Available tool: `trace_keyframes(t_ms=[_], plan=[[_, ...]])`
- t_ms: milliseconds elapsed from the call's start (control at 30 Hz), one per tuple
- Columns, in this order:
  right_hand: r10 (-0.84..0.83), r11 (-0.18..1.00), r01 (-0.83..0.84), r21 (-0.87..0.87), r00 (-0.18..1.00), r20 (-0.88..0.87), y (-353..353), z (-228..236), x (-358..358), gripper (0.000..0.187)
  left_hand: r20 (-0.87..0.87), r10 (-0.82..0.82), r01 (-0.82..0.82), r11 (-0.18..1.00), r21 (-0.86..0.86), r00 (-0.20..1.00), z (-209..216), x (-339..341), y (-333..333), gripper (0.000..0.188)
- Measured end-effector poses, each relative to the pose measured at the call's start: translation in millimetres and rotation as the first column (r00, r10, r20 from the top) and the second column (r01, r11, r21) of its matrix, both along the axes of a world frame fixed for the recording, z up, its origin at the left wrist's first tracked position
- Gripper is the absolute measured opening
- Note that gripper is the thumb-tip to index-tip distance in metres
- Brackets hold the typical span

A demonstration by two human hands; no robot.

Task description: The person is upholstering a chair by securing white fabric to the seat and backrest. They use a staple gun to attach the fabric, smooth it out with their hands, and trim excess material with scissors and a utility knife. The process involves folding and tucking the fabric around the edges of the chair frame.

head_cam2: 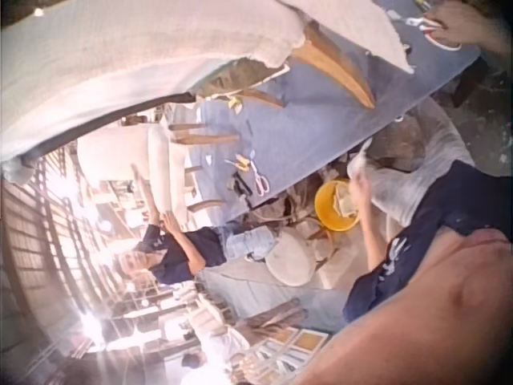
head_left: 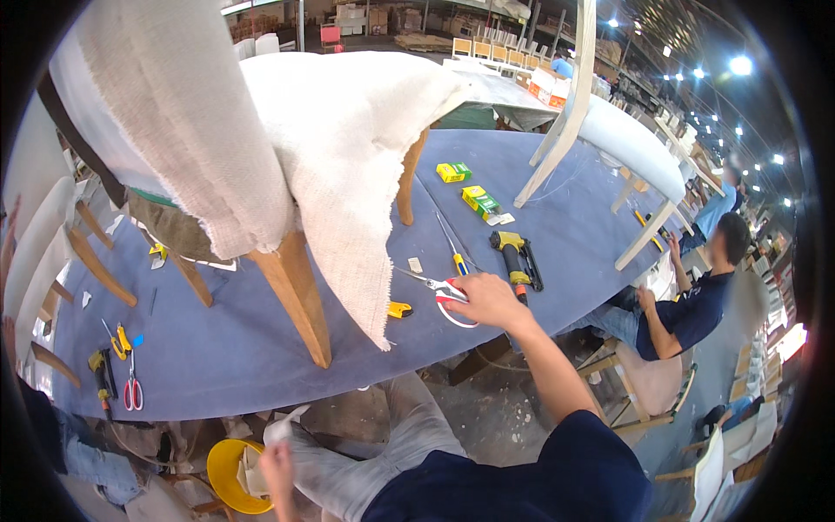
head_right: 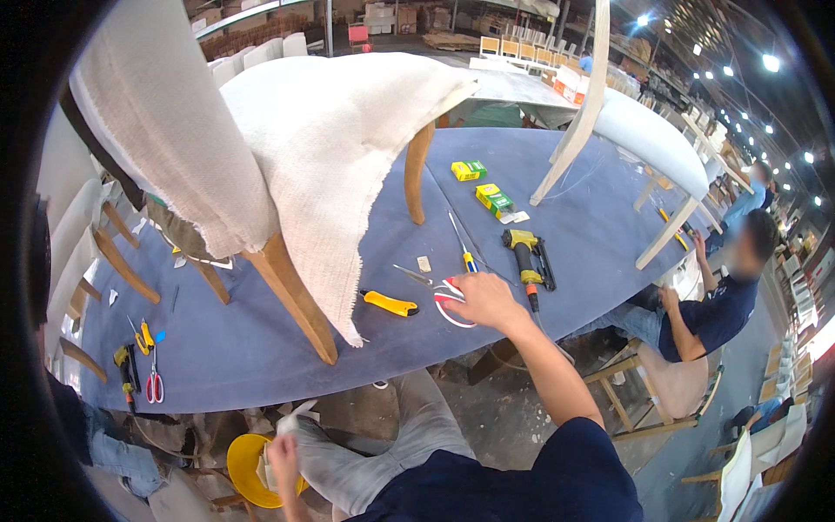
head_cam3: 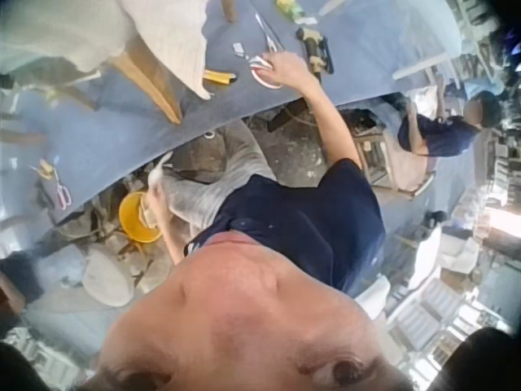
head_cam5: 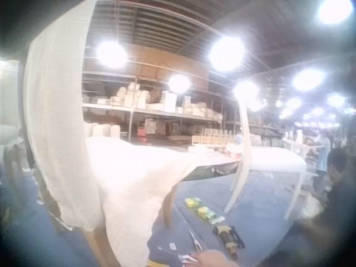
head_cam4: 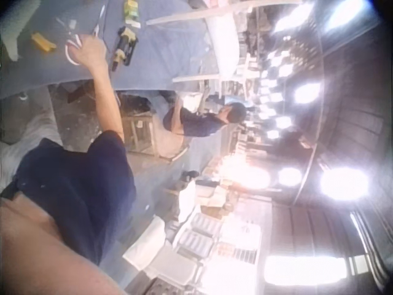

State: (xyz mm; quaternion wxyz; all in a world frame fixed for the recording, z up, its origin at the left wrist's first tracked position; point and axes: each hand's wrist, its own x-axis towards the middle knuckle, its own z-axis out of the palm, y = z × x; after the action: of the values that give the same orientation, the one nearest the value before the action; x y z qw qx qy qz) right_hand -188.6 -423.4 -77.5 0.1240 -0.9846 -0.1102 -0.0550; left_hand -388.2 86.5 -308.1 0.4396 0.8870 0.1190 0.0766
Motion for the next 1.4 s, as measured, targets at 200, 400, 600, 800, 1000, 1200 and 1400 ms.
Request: trace_keyframes(t_ms=[200,400,600,800,1000,1200,1400], plan=[[-0.150,0.967,0.153,0.203,0.988,-0.033,21,-62,29,0.038,0.109,0.269,-0.289,0.917,0.274,0.957,-48,-61,188,0.033],[0.049,0.894,-0.260,0.366,0.867,0.496,91,-17,26,0.067,-0.204,0.544,-0.397,0.776,0.490,0.814,-81,-70,241,0.035],[0.210,0.764,-0.596,0.248,0.592,0.778,124,68,2,0.080,-0.136,0.169,-0.156,0.982,0.102,0.976,-95,-51,189,0.027],[0.373,0.721,-0.690,-0.057,0.319,0.871,141,113,-17,0.037,-0.099,0.032,-0.036,0.998,-0.042,0.995,-68,-16,114,0.023],[0.618,0.580,-0.803,-0.138,0.323,0.716,145,146,2,0.029,0.031,-0.022,0.023,0.998,-0.053,0.999,-3,12,59,0.021],[0.066,0.676,-0.492,0.549,0.782,0.619,127,297,164,0.036,0.454,-0.337,0.354,0.934,0.049,0.825,202,101,-99,0.020],[0.292,0.734,-0.600,0.318,0.702,0.650,208,264,183,0.035,0.593,-0.305,0.601,0.691,-0.401,0.746,310,141,-165,0.056]])
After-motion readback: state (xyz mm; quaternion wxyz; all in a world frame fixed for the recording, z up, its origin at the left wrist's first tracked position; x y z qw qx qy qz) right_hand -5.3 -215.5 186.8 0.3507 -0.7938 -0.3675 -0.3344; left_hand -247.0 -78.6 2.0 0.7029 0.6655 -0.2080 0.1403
